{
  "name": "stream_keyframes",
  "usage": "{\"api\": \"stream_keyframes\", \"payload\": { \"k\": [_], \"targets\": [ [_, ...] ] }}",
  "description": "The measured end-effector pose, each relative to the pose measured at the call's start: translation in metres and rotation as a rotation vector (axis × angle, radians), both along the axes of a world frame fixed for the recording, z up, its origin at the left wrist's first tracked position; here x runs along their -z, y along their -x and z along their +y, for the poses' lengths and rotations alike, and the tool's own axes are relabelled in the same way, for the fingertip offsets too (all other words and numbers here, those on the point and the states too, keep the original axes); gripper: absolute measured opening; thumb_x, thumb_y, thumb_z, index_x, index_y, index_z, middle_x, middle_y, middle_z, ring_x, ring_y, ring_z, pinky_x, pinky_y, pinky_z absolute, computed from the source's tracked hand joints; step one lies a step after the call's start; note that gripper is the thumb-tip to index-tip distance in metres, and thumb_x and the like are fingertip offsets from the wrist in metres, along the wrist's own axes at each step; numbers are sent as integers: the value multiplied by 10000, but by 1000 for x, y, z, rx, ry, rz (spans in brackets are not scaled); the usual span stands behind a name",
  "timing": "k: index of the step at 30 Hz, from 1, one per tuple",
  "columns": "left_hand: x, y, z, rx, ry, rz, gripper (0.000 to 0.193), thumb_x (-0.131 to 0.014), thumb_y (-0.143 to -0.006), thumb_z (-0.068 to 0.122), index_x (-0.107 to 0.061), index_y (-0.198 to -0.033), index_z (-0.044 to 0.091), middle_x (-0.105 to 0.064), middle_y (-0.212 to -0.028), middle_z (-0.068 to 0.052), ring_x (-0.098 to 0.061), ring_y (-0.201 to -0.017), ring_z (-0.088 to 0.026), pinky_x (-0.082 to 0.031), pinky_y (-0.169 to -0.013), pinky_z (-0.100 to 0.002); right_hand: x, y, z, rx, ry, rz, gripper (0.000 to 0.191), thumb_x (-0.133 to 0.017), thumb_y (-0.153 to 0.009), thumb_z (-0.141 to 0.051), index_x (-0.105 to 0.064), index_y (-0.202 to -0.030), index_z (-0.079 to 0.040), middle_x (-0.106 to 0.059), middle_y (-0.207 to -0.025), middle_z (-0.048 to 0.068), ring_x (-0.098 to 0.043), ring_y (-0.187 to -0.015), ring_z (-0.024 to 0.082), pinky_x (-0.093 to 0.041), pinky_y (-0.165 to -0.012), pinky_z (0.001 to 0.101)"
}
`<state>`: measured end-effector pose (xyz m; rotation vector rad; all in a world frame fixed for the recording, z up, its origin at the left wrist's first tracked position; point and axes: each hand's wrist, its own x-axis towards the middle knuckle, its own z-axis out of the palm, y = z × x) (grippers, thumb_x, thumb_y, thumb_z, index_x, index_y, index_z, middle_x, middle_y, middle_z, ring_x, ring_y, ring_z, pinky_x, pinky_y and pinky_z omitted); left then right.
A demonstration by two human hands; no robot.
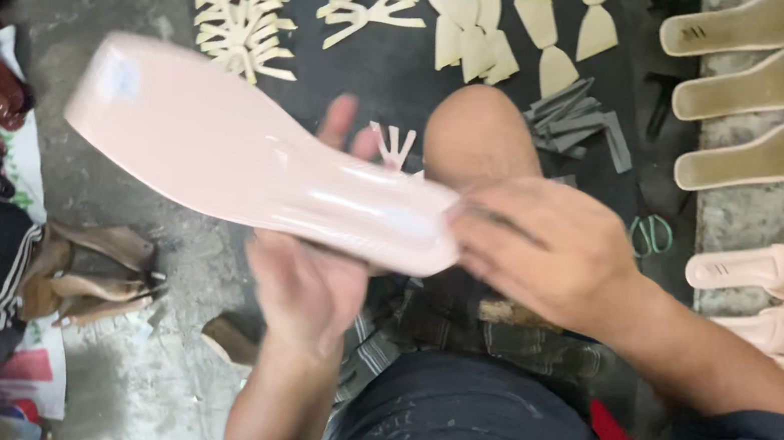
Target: The person assembles a pair of beige sandals by attaching straps and decorative elements to a wooden shoe last. They use a hammer to secure the components in place, repeating the process for multiple units.
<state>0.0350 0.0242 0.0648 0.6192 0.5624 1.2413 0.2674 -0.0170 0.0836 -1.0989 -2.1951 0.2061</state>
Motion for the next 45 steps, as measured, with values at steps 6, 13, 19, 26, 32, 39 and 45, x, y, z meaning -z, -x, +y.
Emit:
{"api": "stream_keyframes", "payload": {
  "k": [6,13,19,26,32,39,45],
  "targets": [
    [10,49,2,-222,53,38,946,-583,-964,695,-302,-1603,57,-530,-1240,-160,-510,-1007,-236,-434,-991,-482,22,15,44,-227,474,-147,728,-841,-724,-279,-592,-1389,-117,-631,-1367,131,-638,-1142,337,-543,-832,437],
    [77,61,-34,-102,155,71,1266,-393,-778,952,-344,-1580,-26,-618,-1337,-206,-635,-963,-249,-569,-842,-426,46,3,-16,299,668,407,576,-734,-930,-188,-557,-1447,-7,-664,-1384,124,-648,-1195,141,-506,-1032,306],
    [144,5,-59,31,215,323,1020,-93,-965,764,-415,-1462,-66,-610,-1298,-195,-627,-1148,-238,-524,-990,-386,51,45,-64,307,819,760,637,-658,-976,-187,-436,-1507,86,-616,-1381,141,-582,-1261,190,-450,-1102,330],
    [123,-3,-50,18,92,621,950,-79,-1023,696,-450,-1479,-50,-608,-1413,-211,-586,-1319,-278,-442,-1140,-377,48,66,-66,173,534,544,530,-488,-1047,-181,-406,-1486,102,-430,-1552,224,-439,-1449,297,-352,-1201,405],
    [94,0,-84,507,763,65,935,-137,-957,719,-459,-1499,29,-661,-1319,-189,-680,-1152,-284,-546,-1010,-429,55,18,-29,181,713,1053,397,-561,-1072,-113,-491,-1429,46,-551,-1499,168,-552,-1401,249,-459,-1187,364],
    [82,-2,-99,624,679,-89,1005,-103,-968,762,-464,-1491,-17,-669,-1254,-231,-684,-1091,-324,-562,-958,-450,79,2,-15,346,877,1065,214,-682,-985,-21,-699,-1186,52,-737,-1101,74,-681,-996,96,-551,-911,244],
    [64,12,-36,455,-130,496,882,-498,-931,700,-467,-1438,-21,-610,-1348,-151,-587,-1250,-200,-471,-1068,-334,89,2,-28,346,829,926,234,-700,-1021,-36,-698,-1238,50,-719,-1111,70,-652,-998,87,-535,-901,231]
  ]
}}
